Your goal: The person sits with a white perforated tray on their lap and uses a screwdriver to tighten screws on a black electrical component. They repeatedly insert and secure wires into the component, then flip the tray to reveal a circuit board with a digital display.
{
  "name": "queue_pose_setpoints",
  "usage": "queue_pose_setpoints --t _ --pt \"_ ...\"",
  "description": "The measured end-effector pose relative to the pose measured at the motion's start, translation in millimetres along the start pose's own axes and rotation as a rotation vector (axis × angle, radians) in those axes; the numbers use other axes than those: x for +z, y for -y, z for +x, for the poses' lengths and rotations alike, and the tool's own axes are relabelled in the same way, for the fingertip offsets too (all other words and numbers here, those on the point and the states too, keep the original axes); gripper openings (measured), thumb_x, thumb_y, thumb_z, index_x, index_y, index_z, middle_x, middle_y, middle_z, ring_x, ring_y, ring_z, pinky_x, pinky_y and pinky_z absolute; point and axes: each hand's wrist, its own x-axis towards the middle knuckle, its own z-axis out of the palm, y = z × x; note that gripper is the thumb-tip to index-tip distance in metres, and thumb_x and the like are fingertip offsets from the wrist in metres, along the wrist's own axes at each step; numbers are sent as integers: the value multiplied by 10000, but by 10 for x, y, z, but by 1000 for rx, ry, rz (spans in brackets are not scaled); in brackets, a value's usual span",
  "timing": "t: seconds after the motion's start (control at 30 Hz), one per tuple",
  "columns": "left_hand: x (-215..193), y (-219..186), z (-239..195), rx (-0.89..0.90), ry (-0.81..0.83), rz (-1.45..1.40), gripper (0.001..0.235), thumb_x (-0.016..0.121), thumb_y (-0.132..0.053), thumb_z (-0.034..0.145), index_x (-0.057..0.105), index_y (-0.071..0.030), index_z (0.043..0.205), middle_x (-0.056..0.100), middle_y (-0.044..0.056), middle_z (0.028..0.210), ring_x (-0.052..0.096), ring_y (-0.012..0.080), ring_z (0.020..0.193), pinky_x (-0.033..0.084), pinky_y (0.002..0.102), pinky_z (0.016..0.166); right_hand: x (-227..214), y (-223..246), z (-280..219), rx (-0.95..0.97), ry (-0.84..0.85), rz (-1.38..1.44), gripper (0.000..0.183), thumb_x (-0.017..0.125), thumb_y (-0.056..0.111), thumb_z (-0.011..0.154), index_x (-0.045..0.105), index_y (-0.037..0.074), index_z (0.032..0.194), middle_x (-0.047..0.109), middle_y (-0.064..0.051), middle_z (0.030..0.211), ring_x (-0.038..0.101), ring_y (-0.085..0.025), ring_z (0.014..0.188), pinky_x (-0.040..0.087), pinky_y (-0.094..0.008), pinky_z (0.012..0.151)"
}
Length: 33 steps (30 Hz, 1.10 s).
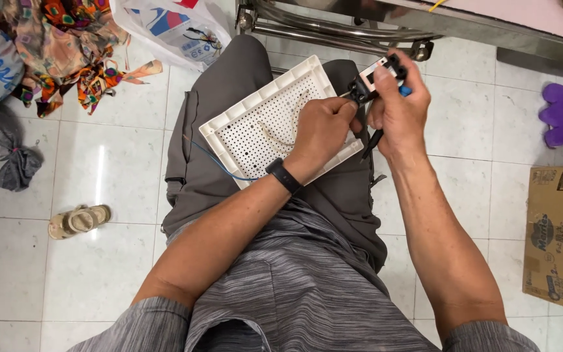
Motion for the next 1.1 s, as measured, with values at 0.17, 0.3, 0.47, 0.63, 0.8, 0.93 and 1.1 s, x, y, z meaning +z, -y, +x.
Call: queue_pose_setpoints --t 0.17,0.3,0.47,0.63,0.8,0.93,1.1 --pt "-70 29 159 33 145 262 352 529 -189 866 670 -141 547 706 -29 568 629 96 574 491 283 629 28 26 -66 119 -97 33 505 716 344 824 601 118 1261 383 11 462 315 -97 328 303 -253 353" --pt "-200 -299 104 -194 302 361 375 538 -316 887 690 -144 590 620 9 522 554 139 506 444 296 583 4 46 -63 160 -81 119 584 692 474 767 598 110 1214 447 28 569 326 -92 338 305 -260 352" --pt "-315 -357 5 -201 333 126 347 580 -186 874 647 -85 548 531 5 483 392 98 448 320 258 490 -30 52 -106 93 70 141 599 664 447 810 533 108 1286 723 -190 915 331 -81 346 302 -230 365" --pt "-306 -297 -9 -137 379 53 380 611 -150 900 604 -68 529 504 7 470 326 87 418 258 251 438 -114 51 -93 -49 211 97 662 697 478 818 500 92 1318 722 -190 974 346 -59 366 320 -209 372" --pt "-143 46 77 273 175 388 426 610 -179 892 474 -112 495 526 -27 440 433 96 458 386 300 518 -132 38 -65 -48 135 34 587 725 401 825 542 90 1289 696 -127 781 353 -58 351 274 -209 340" --pt "-283 -374 -37 -77 315 228 401 576 -213 961 571 -122 570 642 18 497 503 80 375 465 237 502 -122 61 -99 -107 97 1 501 695 293 892 539 107 1331 510 12 616 338 -72 370 283 -231 346" --pt "-356 -358 -60 -327 383 -105 274 591 -103 935 651 21 697 642 109 653 584 154 482 506 249 414 -99 47 -101 -88 87 47 622 687 452 836 522 92 1316 734 -192 941 346 -63 371 317 -201 366"
